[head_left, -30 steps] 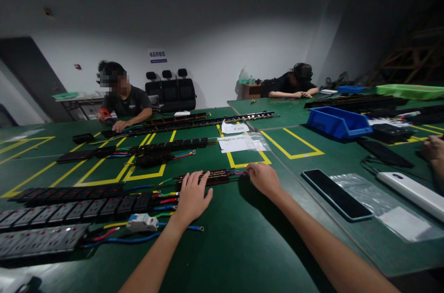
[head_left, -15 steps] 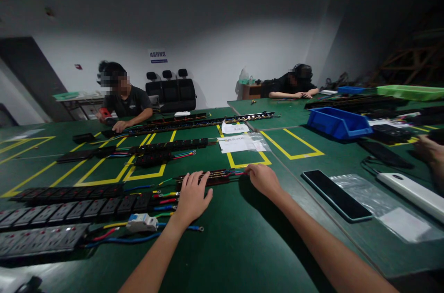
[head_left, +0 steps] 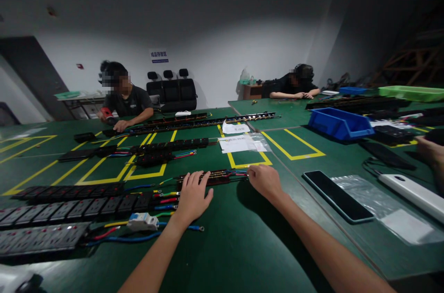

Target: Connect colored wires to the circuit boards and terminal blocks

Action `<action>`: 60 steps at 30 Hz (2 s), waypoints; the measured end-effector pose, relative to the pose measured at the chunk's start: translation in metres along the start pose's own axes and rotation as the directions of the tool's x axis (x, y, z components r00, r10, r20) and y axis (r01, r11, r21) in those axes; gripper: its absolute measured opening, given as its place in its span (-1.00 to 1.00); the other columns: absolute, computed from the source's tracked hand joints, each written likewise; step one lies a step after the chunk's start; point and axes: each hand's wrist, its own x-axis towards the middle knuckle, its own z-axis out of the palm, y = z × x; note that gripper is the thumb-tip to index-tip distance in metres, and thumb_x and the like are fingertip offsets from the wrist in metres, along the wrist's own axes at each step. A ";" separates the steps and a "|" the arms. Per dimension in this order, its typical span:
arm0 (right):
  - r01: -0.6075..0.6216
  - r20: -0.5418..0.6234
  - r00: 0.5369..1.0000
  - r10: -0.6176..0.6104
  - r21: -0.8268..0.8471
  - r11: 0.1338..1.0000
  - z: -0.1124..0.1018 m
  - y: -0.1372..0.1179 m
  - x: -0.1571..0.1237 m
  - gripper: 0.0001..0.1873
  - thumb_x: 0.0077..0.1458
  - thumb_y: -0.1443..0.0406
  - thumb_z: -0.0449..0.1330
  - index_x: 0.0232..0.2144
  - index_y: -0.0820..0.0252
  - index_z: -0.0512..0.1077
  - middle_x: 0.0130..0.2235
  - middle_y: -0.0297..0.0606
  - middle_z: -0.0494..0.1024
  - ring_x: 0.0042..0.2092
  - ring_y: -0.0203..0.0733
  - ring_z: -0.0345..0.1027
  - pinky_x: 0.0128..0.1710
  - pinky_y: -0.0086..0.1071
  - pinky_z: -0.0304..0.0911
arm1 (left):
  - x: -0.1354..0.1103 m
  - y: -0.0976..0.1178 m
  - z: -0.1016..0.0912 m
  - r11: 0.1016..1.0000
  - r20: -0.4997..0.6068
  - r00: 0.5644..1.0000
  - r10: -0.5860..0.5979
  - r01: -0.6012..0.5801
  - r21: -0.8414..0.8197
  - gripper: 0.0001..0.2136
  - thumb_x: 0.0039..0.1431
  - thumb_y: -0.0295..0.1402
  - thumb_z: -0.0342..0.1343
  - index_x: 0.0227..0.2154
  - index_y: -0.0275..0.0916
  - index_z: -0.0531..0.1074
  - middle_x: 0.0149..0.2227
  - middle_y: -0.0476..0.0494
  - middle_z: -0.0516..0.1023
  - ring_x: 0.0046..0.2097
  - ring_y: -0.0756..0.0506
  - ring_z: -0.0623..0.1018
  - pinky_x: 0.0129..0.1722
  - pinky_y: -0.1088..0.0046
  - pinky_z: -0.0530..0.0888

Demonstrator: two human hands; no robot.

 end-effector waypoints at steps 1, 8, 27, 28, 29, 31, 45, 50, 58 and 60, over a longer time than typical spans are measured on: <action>0.000 0.023 1.000 0.001 -0.007 1.000 -0.001 -0.001 0.000 -0.67 0.19 0.34 0.04 -0.36 0.08 0.63 -0.34 -0.20 0.64 -0.28 -0.17 0.46 -0.34 -0.40 0.12 | 0.000 0.000 0.000 1.000 -0.002 1.000 -0.002 0.002 -0.002 -0.53 0.33 -0.20 -0.01 0.26 -0.18 0.29 0.21 -0.25 0.41 0.25 -0.26 0.37 0.34 -0.04 0.19; -0.037 0.043 0.998 0.038 -0.005 0.999 -0.003 0.000 0.001 -0.65 0.22 0.32 0.04 -0.28 0.03 0.65 -0.28 -0.22 0.67 -0.22 -0.16 0.51 -0.31 -0.42 0.18 | 0.000 -0.002 0.003 1.000 -0.010 1.000 0.000 0.000 -0.003 -0.52 0.34 -0.18 -0.02 0.26 -0.17 0.28 0.21 -0.25 0.42 0.25 -0.26 0.37 0.33 -0.05 0.20; 0.147 0.069 0.987 -0.147 0.006 0.989 -0.011 -0.010 -0.006 -0.80 0.20 0.17 0.17 -0.19 0.15 0.41 -0.20 -0.19 0.59 -0.15 -0.12 0.46 -0.23 -0.38 0.14 | 0.001 -0.001 0.001 1.000 -0.008 1.000 -0.001 0.001 -0.003 -0.53 0.33 -0.19 -0.02 0.26 -0.18 0.29 0.20 -0.24 0.42 0.25 -0.26 0.37 0.34 -0.05 0.19; 0.148 0.070 0.987 -0.147 -0.007 0.989 -0.010 -0.011 -0.006 -0.78 0.20 0.15 0.19 -0.18 0.15 0.39 -0.20 -0.19 0.59 -0.14 -0.11 0.45 -0.23 -0.38 0.14 | 0.001 -0.001 0.001 1.000 -0.004 1.000 -0.002 0.002 -0.002 -0.53 0.33 -0.19 -0.02 0.26 -0.18 0.29 0.20 -0.24 0.42 0.25 -0.26 0.37 0.34 -0.05 0.19; 0.143 0.070 0.987 -0.141 -0.023 0.989 -0.008 -0.012 -0.006 -0.77 0.20 0.15 0.20 -0.18 0.15 0.36 -0.20 -0.18 0.58 -0.13 -0.10 0.45 -0.23 -0.38 0.14 | 0.001 -0.001 0.001 1.000 -0.001 1.000 -0.004 0.004 -0.002 -0.52 0.33 -0.19 -0.01 0.26 -0.18 0.29 0.20 -0.24 0.42 0.25 -0.25 0.37 0.34 -0.04 0.19; 0.129 0.066 0.990 -0.125 -0.056 0.990 -0.005 -0.014 -0.006 -0.80 0.21 0.18 0.19 -0.17 0.15 0.34 -0.18 -0.17 0.58 -0.11 -0.09 0.46 -0.23 -0.38 0.14 | 0.000 -0.001 0.001 1.000 0.004 1.000 -0.007 0.007 -0.002 -0.52 0.34 -0.18 -0.02 0.26 -0.18 0.29 0.21 -0.24 0.42 0.25 -0.25 0.37 0.34 -0.04 0.19; 0.088 0.143 0.987 -0.070 -0.127 0.988 0.004 -0.023 -0.007 -0.78 0.35 0.20 0.03 -0.03 0.11 0.36 -0.17 -0.18 0.63 -0.18 -0.08 0.55 -0.36 -0.39 0.16 | 0.001 -0.001 0.003 1.000 -0.006 1.000 0.003 -0.003 0.017 -0.51 0.33 -0.20 0.00 0.27 -0.21 0.27 0.20 -0.27 0.41 0.25 -0.26 0.37 0.33 -0.05 0.19; 0.099 0.147 0.986 -0.082 -0.115 0.988 0.004 -0.025 -0.007 -0.75 0.37 0.22 -0.01 0.02 0.08 0.34 -0.16 -0.18 0.63 -0.19 -0.08 0.56 -0.34 -0.40 0.18 | 0.001 -0.002 0.005 1.000 -0.018 1.000 0.009 -0.008 0.020 -0.51 0.33 -0.20 0.00 0.28 -0.21 0.26 0.21 -0.28 0.40 0.25 -0.26 0.37 0.33 -0.05 0.20; 0.009 0.116 0.993 0.001 -0.084 0.996 0.006 -0.019 -0.004 -0.73 0.32 0.14 0.07 0.01 0.03 0.39 -0.13 -0.20 0.64 -0.16 -0.04 0.56 -0.30 -0.35 0.24 | 0.001 -0.001 0.003 1.000 -0.010 1.000 0.001 -0.001 0.010 -0.52 0.34 -0.18 -0.03 0.27 -0.21 0.28 0.20 -0.26 0.41 0.24 -0.26 0.37 0.32 -0.06 0.20; -0.009 0.116 0.993 0.018 -0.073 0.997 0.007 -0.019 -0.003 -0.73 0.32 0.12 0.07 -0.01 0.03 0.40 -0.13 -0.20 0.65 -0.16 -0.04 0.56 -0.29 -0.35 0.24 | 0.000 -0.002 0.003 1.000 -0.006 1.000 0.001 -0.001 0.006 -0.52 0.35 -0.17 -0.03 0.27 -0.20 0.27 0.21 -0.26 0.41 0.25 -0.26 0.37 0.32 -0.06 0.20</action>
